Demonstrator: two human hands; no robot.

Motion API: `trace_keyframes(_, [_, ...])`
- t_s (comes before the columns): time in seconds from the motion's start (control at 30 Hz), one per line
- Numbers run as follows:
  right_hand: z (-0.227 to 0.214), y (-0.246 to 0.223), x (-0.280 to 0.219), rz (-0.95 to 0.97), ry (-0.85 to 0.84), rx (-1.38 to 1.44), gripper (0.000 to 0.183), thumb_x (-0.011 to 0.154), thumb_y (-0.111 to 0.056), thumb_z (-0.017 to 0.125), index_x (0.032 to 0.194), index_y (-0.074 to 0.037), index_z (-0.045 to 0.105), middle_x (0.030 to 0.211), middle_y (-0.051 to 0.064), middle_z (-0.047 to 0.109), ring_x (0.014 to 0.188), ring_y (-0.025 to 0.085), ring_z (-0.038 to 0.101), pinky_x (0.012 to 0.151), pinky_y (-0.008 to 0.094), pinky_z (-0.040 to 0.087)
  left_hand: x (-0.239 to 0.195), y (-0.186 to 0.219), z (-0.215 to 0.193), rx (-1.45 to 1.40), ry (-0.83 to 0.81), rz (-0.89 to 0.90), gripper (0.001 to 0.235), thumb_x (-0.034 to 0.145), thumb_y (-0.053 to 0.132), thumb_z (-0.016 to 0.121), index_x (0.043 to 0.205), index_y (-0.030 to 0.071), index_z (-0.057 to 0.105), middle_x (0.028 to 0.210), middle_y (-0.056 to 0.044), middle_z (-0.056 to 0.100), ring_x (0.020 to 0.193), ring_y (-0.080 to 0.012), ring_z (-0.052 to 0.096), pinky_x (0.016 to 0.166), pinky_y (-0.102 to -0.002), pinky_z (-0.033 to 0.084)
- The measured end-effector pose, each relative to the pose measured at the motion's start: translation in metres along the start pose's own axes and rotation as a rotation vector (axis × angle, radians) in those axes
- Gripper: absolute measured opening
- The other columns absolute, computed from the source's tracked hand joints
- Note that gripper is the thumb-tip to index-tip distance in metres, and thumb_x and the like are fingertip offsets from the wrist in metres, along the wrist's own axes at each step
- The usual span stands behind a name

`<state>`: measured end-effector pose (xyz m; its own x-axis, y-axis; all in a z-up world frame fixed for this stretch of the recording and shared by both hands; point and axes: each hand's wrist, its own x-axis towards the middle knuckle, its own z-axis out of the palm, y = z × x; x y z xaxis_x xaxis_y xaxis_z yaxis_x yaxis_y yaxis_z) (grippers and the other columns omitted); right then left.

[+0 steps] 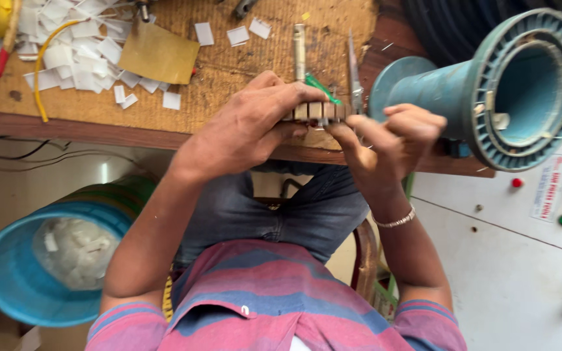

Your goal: The person uses a green screwdriver to adjust copper windings on a motor rotor held in a vise. They insert small white insulating pieces into the rotor slots and rotate the rotor to access different sections. The person continues adjusting and inserting insulation throughout the clip.

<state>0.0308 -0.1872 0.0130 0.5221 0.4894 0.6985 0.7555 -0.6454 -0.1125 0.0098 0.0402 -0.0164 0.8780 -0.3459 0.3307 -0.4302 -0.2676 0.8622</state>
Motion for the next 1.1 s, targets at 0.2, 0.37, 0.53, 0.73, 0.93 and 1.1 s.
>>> trace_keyframes(0.2, [-0.005, -0.023, -0.007, 0.494, -0.318, 0.581, 0.036, 0.104, -0.022, 0.078, 0.134, -0.007, 0.066, 0.132, 0.010, 0.064, 0.122, 0.026, 0.065, 0.104, 0.036, 0.055, -0.018, -0.007, -0.007, 0.018, -0.068, 0.038, 0.056, 0.089, 0.009, 0.079, 0.142, 0.014, 0.060, 0.114, -0.006, 0.067, 0.108, -0.0291, 0.061, 0.097, -0.042, 0.053])
trace_keyframes(0.37, [-0.004, -0.027, -0.005, 0.443, -0.325, 0.566, 0.042, 0.091, -0.018, 0.081, 0.129, -0.005, 0.068, 0.122, 0.010, 0.072, 0.116, 0.029, 0.065, 0.100, 0.039, 0.055, -0.022, 0.011, 0.014, 0.087, 0.261, 0.059, 0.062, 0.085, 0.023, 0.090, 0.136, 0.008, 0.058, 0.129, -0.009, 0.066, 0.116, -0.0293, 0.061, 0.101, -0.041, 0.051])
trace_keyframes(0.53, [-0.004, -0.019, -0.010, 0.460, -0.342, 0.619, 0.034, 0.091, -0.007, 0.080, 0.123, -0.006, 0.069, 0.120, 0.009, 0.074, 0.112, 0.027, 0.067, 0.099, 0.037, 0.054, -0.033, 0.024, 0.038, 0.082, 0.390, -0.072, 0.053, 0.083, 0.022, 0.091, 0.125, 0.008, 0.062, 0.122, -0.009, 0.066, 0.111, -0.0287, 0.060, 0.098, -0.039, 0.050])
trace_keyframes(0.73, [-0.002, -0.016, -0.012, 0.498, -0.344, 0.710, 0.032, 0.090, -0.005, 0.081, 0.119, -0.007, 0.070, 0.120, 0.008, 0.074, 0.115, 0.027, 0.067, 0.099, 0.037, 0.054, -0.031, 0.023, 0.043, 0.105, 0.410, -0.111, 0.044, 0.084, 0.020, 0.091, 0.117, 0.009, 0.064, 0.116, -0.007, 0.069, 0.106, -0.0264, 0.060, 0.095, -0.037, 0.049])
trace_keyframes(0.93, [-0.005, -0.016, -0.017, 0.517, -0.349, 0.741, 0.031, 0.091, -0.008, 0.080, 0.120, -0.005, 0.070, 0.123, 0.009, 0.073, 0.119, 0.027, 0.067, 0.101, 0.035, 0.055, -0.033, 0.019, 0.051, 0.126, 0.426, -0.061, 0.041, 0.086, 0.021, 0.089, 0.116, 0.009, 0.065, 0.114, -0.006, 0.068, 0.107, -0.0267, 0.060, 0.094, -0.038, 0.049])
trace_keyframes(1.1, [-0.010, -0.011, -0.026, 0.580, -0.366, 0.843, 0.034, 0.091, -0.015, 0.080, 0.121, -0.004, 0.070, 0.123, 0.010, 0.072, 0.118, 0.027, 0.067, 0.105, 0.037, 0.054, -0.035, 0.016, 0.061, 0.231, 0.409, 0.009, 0.041, 0.083, 0.019, 0.089, 0.117, 0.010, 0.066, 0.112, -0.005, 0.067, 0.104, -0.0260, 0.060, 0.095, -0.042, 0.048])
